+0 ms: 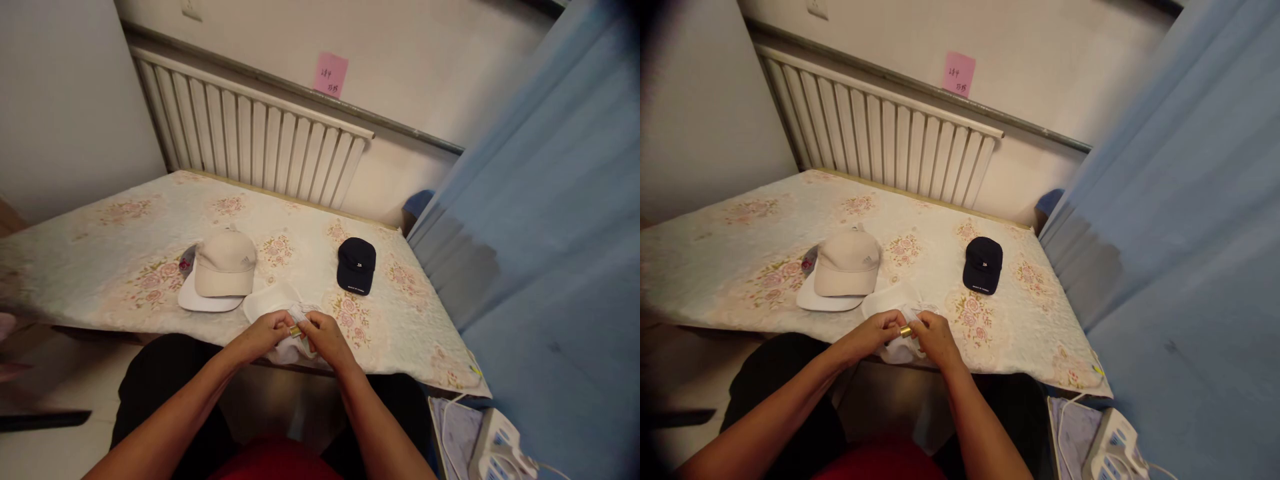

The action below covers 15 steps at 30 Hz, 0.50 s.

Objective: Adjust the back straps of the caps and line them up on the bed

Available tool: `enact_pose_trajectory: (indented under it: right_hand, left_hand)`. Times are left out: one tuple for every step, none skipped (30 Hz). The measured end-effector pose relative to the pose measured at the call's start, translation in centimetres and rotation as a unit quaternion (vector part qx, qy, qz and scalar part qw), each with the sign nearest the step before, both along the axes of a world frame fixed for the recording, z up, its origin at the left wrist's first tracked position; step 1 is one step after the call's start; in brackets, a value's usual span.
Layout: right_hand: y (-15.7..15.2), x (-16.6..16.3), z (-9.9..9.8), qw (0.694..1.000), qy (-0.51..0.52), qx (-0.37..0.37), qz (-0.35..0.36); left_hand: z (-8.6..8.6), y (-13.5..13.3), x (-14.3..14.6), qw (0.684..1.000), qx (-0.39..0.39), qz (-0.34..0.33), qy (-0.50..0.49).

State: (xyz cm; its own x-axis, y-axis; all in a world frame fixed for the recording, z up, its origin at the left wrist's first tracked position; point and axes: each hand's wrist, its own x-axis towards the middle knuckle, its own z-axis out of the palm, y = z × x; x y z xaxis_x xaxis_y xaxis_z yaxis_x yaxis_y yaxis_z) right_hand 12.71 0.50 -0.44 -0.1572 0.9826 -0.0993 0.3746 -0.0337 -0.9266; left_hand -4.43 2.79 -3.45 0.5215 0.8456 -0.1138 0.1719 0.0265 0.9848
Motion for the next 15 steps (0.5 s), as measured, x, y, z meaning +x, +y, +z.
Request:
enact_pose_trajectory:
  right_hand:
    - [-0.1,-0.1,0.0,1.0,-0.003,0.007,-0.001]
    - [-0.2,-0.1,-0.1,1.0,-0.005,0.014,-0.004]
    - [-0.2,-0.1,-0.2,1.0,-0.007,0.02,-0.007]
    - [-0.2,0.0,-0.4,1.0,-0.009,0.023,-0.01]
    - [-0.1,0.0,-0.6,1.0,-0.008,0.022,-0.014]
    - [-0.1,0.1,-0.8,1.0,-0.006,0.017,-0.015]
    - [0.0,0.2,-1.0,1.0,0.002,0.01,-0.015]
    - [0.1,0.2,-1.2,1.0,0.014,-0.002,-0.011]
    - [0.1,0.3,-1.4,0.999,0.028,-0.015,-0.008]
    - [0.2,0.3,-1.6,0.999,0.042,-0.027,-0.005]
    - [0.2,0.3,-1.7,0.998,0.053,-0.036,-0.005]
    - [0.2,0.3,-1.8,0.997,0.059,-0.043,-0.008]
    - [0.2,0.3,-1.9,0.997,0.059,-0.046,-0.014]
    - [0.2,0.2,-1.9,0.997,0.055,-0.042,-0.019]
    - [0.1,0.2,-1.9,0.998,0.047,-0.029,-0.02]
  left_hand:
    - [0.1,-0.1,0.1,1.0,0.003,0.005,0.006]
    - [0.1,-0.2,0.2,1.0,0.009,0.012,0.015]
    - [0.2,-0.3,0.4,0.999,0.018,0.02,0.028]
    - [0.3,-0.4,0.5,0.998,0.031,0.029,0.042]
    - [0.3,-0.5,0.7,0.997,0.048,0.039,0.056]
    - [0.3,-0.6,0.8,0.994,0.067,0.049,0.07]
    - [0.3,-0.7,1.0,0.991,0.086,0.059,0.084]
    - [0.2,-0.8,1.1,0.988,0.105,0.066,0.097]
    - [0.2,-1.0,1.2,0.984,0.121,0.071,0.107]
    - [0.1,-1.1,1.2,0.981,0.134,0.075,0.116]
    - [0.0,-1.3,1.2,0.979,0.144,0.078,0.122]
    - [0.0,-1.4,1.2,0.977,0.151,0.08,0.125]
    - [-0.1,-1.6,1.2,0.976,0.156,0.083,0.125]
    - [-0.1,-1.7,1.2,0.976,0.159,0.087,0.123]
    - [-0.1,-1.8,1.2,0.976,0.16,0.091,0.12]
